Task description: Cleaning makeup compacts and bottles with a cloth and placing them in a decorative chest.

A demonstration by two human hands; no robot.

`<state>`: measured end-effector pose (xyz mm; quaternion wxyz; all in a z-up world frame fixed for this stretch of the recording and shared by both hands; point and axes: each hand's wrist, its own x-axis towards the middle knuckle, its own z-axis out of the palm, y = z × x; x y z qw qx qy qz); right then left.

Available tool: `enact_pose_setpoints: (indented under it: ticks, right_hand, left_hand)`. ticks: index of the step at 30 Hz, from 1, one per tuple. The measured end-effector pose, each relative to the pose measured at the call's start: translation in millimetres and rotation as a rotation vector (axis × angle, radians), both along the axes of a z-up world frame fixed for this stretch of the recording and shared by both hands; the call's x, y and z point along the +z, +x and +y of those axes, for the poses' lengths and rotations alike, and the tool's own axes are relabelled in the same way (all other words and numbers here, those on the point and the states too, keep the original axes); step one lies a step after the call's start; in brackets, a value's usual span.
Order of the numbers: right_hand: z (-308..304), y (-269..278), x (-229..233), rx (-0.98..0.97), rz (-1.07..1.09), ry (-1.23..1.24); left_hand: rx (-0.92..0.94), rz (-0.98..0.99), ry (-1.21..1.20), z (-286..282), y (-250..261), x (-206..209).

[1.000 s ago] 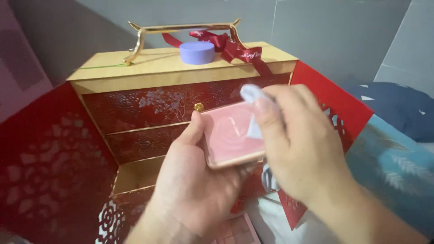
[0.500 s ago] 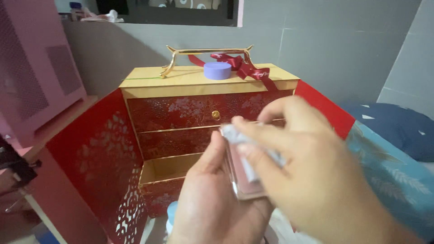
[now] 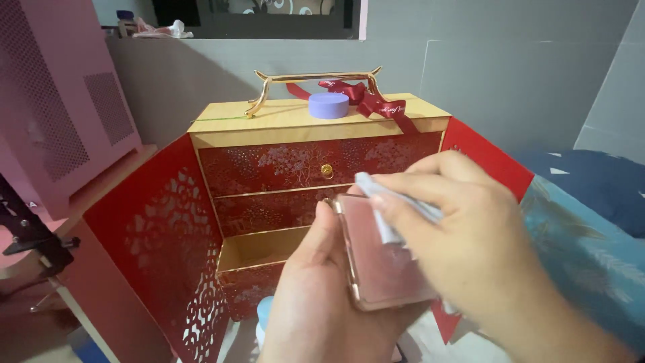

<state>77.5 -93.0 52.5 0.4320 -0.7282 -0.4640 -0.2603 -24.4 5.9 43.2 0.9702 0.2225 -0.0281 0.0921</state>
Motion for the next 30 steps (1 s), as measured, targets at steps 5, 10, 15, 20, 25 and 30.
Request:
enact_pose_setpoints:
  ticks: [5, 10, 15, 20, 25, 30]
  right_hand:
    - [-12.3, -4.5, -6.8, 0.006, 0.037, 0.028]
    - [-30.9, 1.3, -10.8, 0.194, -0.054, 0.102]
    - [-56.7, 12.4, 0.4, -0.064, 0.006, 0.114]
    - [-87.5, 4.1, -6.2, 0.021, -0.115, 0.227]
    - [-111.7, 25.5, -14.4, -0.036, -0.073, 0.264]
    - [-120.7, 5.4, -22.7, -0.005, -0.195, 0.298]
  left_hand:
    - [-0.005, 0.178, 0.072, 1.0, 19.8, -25.7]
    - [0.002, 0.202, 0.114, -29.9, 27.0, -2.1]
    - [0.001, 0.138, 0.152, -55.2, 38.7, -9.1]
    - [0.042, -0.028, 0.208, -76.5, 49.5, -22.5]
    - [0.117, 0.153, 0.218, -118.9, 45.5, 14.4]
    - [0.073, -0.06, 0.168, -114.0, 58.8, -5.9]
